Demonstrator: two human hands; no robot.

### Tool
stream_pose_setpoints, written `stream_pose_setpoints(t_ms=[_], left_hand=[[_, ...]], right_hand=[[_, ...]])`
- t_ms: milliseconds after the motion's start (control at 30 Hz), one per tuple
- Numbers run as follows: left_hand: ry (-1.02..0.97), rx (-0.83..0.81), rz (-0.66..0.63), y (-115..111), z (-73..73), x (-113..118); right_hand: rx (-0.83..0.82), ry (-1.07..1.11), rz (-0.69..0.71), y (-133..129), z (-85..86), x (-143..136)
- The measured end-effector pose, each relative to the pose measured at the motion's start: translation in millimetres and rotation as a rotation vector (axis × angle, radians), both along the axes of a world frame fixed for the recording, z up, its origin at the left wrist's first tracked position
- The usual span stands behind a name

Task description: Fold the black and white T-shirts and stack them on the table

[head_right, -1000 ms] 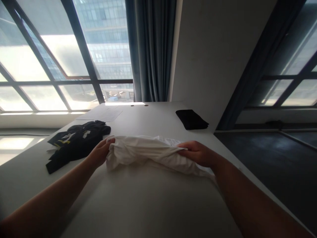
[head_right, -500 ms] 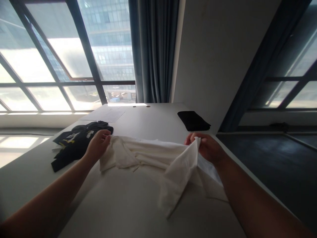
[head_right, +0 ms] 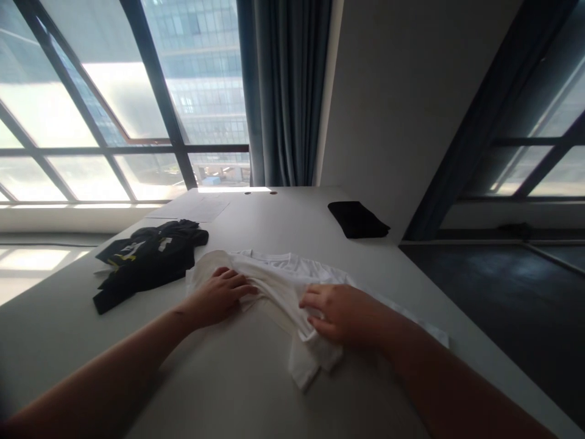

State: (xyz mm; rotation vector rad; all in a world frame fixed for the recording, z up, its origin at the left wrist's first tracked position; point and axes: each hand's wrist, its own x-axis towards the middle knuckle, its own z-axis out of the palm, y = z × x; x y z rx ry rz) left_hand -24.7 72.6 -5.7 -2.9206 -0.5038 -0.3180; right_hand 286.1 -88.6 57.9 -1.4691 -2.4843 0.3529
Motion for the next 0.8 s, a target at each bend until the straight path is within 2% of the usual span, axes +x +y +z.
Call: stream_pose_setpoints(t_ms=[67,100,167,233,267,333,433,500,567,667,733,800], left_hand=[[-0.016,-0.065,-0.013,-2,7.4,-1],[-0.037,-0.106,-0.029,-4,12.5,-2],[-0.114,-0.215,-0.071,-6,23.0,-5],[-0.234,-0.362,-0.098,-7,31.4,-9],[-0.311,-0.457,-0.092,-7,34.5,-10],[-0.525,-0.698,-0.045,-5,39.5,-11],[-0.891,-1.099,0.011,-4,50.2,-13],[-1.024,-1.275,0.017,-4,61.6,-21],[-1.019,-1.390,0.025,-5,73.6,-35],[-0.837,-1.571,-0.015,-5,83.8,-60],[-0.701,-1.641,-0.032,-2,83.5,-69],[-0.659,-1.606,0.022,4,78.8,-66]], right_hand=[[-0.095,-0.111,-0.010,6,-10.4,-5],[-0.092,-0.138,-0.014,9,-14.2,-7],[0.024,-0.106,-0.026,9,-17.7,-9],[0.169,0.038,-0.003,3,-17.1,-17],[0.201,0.125,0.017,-1,-16.7,-22],[0.157,0.229,0.031,-8,-18.7,-35],[0.024,0.121,-0.039,-9,-31.4,-49],[-0.015,-0.001,-0.090,-3,-42.4,-52],[-0.029,-0.077,-0.101,3,-50.3,-52],[0.032,-0.127,-0.011,5,-50.8,-53],[0.077,-0.133,0.107,0,-45.1,-55],[0.057,-0.095,0.240,-10,-38.9,-59]])
